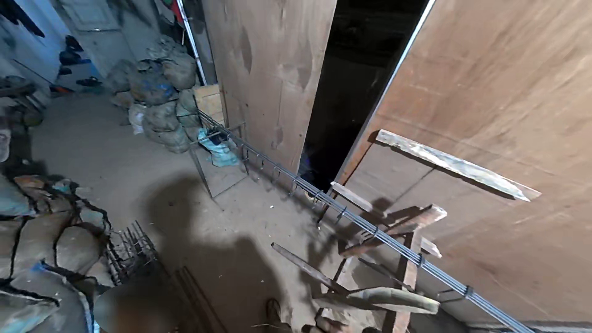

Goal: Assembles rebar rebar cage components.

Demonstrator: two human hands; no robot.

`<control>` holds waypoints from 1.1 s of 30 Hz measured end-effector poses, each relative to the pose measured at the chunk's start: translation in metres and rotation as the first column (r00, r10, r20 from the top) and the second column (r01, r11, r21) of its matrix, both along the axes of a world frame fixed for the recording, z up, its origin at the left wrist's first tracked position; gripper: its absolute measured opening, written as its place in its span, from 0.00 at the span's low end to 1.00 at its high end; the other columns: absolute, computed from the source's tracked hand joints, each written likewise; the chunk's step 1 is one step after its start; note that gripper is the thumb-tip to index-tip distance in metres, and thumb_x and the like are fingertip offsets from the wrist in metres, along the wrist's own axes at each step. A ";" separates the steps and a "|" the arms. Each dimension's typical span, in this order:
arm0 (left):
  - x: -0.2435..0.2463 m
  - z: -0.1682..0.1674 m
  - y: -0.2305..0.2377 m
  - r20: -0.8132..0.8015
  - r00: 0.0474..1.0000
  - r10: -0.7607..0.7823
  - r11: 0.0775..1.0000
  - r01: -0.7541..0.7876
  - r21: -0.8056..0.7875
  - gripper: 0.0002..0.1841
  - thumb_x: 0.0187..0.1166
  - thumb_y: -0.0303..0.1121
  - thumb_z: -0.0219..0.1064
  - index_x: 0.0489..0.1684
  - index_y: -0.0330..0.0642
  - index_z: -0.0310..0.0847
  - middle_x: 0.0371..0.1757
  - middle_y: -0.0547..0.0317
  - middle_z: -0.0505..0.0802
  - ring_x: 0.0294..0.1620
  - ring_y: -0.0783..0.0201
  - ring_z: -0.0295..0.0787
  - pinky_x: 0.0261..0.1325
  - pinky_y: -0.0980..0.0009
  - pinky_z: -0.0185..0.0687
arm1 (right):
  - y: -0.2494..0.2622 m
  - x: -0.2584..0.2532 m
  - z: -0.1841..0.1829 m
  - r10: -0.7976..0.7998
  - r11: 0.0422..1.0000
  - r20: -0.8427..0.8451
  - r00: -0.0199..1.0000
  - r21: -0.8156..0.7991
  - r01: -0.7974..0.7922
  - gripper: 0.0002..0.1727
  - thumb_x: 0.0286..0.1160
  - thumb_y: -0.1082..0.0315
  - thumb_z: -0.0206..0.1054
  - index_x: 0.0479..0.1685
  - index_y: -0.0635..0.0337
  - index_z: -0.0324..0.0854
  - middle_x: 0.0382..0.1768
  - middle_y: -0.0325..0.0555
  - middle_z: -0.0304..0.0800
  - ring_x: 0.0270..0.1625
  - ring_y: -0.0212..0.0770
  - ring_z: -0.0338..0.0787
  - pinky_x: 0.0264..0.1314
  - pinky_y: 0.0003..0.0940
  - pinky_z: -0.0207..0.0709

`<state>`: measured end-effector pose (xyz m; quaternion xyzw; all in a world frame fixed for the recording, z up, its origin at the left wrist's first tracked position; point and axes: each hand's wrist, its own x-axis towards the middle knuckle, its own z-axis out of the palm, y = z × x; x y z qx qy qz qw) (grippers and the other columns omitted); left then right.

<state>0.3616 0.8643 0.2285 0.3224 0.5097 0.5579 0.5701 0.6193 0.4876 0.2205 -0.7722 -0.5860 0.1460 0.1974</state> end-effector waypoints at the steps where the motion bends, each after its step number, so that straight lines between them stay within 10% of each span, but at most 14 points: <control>1: -0.008 0.000 0.013 -0.055 0.996 0.070 0.997 -0.069 0.018 0.14 0.96 0.42 0.39 0.43 0.56 0.70 0.18 0.81 0.74 0.13 0.83 0.67 0.17 0.84 0.66 | 0.009 0.011 -0.007 -0.035 0.997 -0.056 0.998 -0.071 0.031 0.11 0.84 0.65 0.63 0.53 0.49 0.92 0.46 0.52 0.93 0.45 0.55 0.95 0.46 0.58 0.89; 5: -0.016 0.010 0.067 -0.409 0.891 0.198 0.973 -0.127 0.192 0.19 0.95 0.36 0.42 0.68 0.33 0.72 0.39 0.66 0.78 0.29 0.82 0.72 0.39 0.81 0.75 | 0.067 0.057 -0.027 -0.081 0.943 -0.129 0.988 -0.331 0.034 0.15 0.87 0.57 0.60 0.63 0.38 0.89 0.50 0.54 0.95 0.48 0.61 0.95 0.49 0.68 0.85; 8: 0.019 0.032 0.083 -0.781 0.623 -0.056 0.899 0.372 0.233 0.19 0.89 0.30 0.50 0.64 0.24 0.79 0.44 0.43 0.90 0.35 0.65 0.85 0.45 0.62 0.86 | 0.142 0.065 -0.015 -0.017 0.932 0.003 1.000 -0.361 0.017 0.16 0.89 0.56 0.58 0.63 0.41 0.89 0.50 0.58 0.93 0.49 0.63 0.94 0.49 0.66 0.85; 13: 0.162 0.054 0.047 -0.884 0.200 -0.422 0.397 0.918 0.018 0.16 0.87 0.31 0.55 0.59 0.36 0.88 0.52 0.52 0.97 0.50 0.58 0.97 0.59 0.54 0.92 | 0.277 0.065 -0.010 0.032 0.935 0.178 0.983 0.342 -0.093 0.11 0.79 0.59 0.69 0.33 0.54 0.90 0.30 0.46 0.89 0.30 0.45 0.92 0.30 0.41 0.89; 18: 0.239 0.040 0.069 -0.943 0.298 -0.148 0.458 0.866 0.202 0.16 0.84 0.33 0.57 0.47 0.34 0.91 0.36 0.47 0.97 0.32 0.50 0.97 0.35 0.50 0.92 | 0.359 0.107 0.019 -0.129 0.825 0.159 0.979 0.565 0.017 0.09 0.75 0.58 0.72 0.35 0.54 0.88 0.35 0.47 0.91 0.30 0.40 0.91 0.30 0.33 0.88; 25: 0.245 0.048 0.164 -0.942 0.000 -0.336 0.269 0.958 -0.096 0.16 0.87 0.33 0.57 0.57 0.37 0.90 0.43 0.44 0.97 0.41 0.44 0.97 0.44 0.42 0.91 | 0.394 0.164 0.058 -0.087 0.988 0.280 0.956 0.149 0.046 0.31 0.78 0.50 0.70 0.81 0.44 0.77 0.49 0.54 0.89 0.27 0.48 0.90 0.27 0.42 0.86; 33: 0.280 0.044 0.257 -0.932 0.040 -0.360 -0.052 0.997 0.063 0.12 0.83 0.29 0.61 0.52 0.41 0.90 0.39 0.48 0.95 0.34 0.50 0.95 0.35 0.49 0.91 | 0.458 0.159 0.074 -0.343 0.937 0.234 0.910 0.018 0.348 0.12 0.79 0.56 0.69 0.52 0.46 0.94 0.60 0.60 0.89 0.48 0.59 0.94 0.45 0.54 0.88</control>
